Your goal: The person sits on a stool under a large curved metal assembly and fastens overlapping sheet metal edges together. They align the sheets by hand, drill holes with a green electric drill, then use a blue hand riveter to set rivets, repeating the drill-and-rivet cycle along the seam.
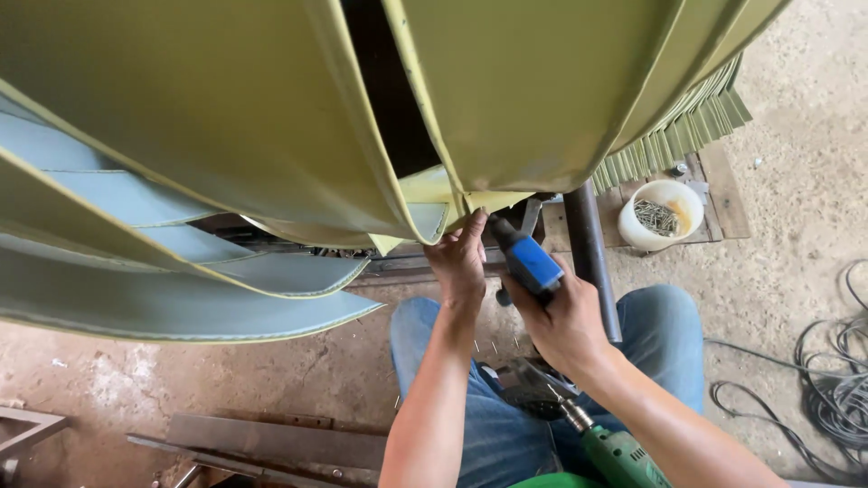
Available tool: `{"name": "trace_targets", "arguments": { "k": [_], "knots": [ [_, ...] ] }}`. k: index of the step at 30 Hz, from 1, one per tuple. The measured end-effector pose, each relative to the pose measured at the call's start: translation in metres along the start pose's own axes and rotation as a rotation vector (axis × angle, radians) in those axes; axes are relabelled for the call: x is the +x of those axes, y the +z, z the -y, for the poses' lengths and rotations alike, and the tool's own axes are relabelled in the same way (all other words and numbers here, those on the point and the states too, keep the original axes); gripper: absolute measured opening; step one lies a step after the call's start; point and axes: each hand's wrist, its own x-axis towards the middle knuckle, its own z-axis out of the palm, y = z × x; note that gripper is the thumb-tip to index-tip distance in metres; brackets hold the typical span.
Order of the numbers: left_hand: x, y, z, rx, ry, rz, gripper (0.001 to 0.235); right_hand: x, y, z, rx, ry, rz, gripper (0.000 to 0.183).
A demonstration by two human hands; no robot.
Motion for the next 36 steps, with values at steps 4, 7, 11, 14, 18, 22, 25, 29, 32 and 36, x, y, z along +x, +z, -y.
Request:
{"name": "trace_targets", "arguments": {
  "k": [4, 7, 11, 14, 18, 22, 25, 29, 32, 36],
  "knots": [
    [0.002, -0.006, 0.013, 0.057, -0.053, -0.067, 0.028, 0.016, 0.014, -0.002, -0.085, -0.017, -0.049, 0.03],
    [0.003, -0.01, 0.022, -0.022, -0.045, -0.041, 0.026, 0.019, 0.019, -0.005, -0.116, -0.04, -0.055, 0.032],
    [0.004, -0.021, 0.046, -0.029, -0.023, -0.071, 0.029, 0.022, 0.028, -0.01, -0.262, -0.072, -0.1, 0.039],
    [0.002, -0.029, 0.05, 0.014, -0.074, -0.062, 0.021, 0.022, 0.033, -0.009, -0.348, -0.109, -0.116, 0.043],
    [-0.003, -0.012, 0.006, -0.026, -0.096, -0.005, 0.032, 0.023, 0.034, 0.0, -0.324, -0.033, -0.113, 0.041],
    [-0.028, -0.012, -0.037, -0.163, -0.19, 0.086, 0.05, 0.023, 0.031, 0.001, -0.366, 0.008, -0.1, 0.042],
    [-0.059, -0.009, -0.066, -0.084, -0.363, 0.177, 0.053, 0.023, 0.03, 0.001, -0.391, 0.054, -0.052, 0.044],
    [-0.068, 0.012, -0.099, 0.551, -0.038, 0.157, 0.053, 0.017, 0.03, -0.007, -0.397, 0.021, -0.024, 0.042],
    [-0.058, 0.019, -0.108, 0.498, 0.05, 0.223, 0.055, 0.022, 0.032, -0.008, -0.377, 0.007, -0.024, 0.04],
    [-0.06, 0.022, -0.108, 0.299, -0.06, 0.257, 0.05, 0.009, 0.021, 0.003, -0.323, -0.099, -0.054, 0.053]
  ]
}}
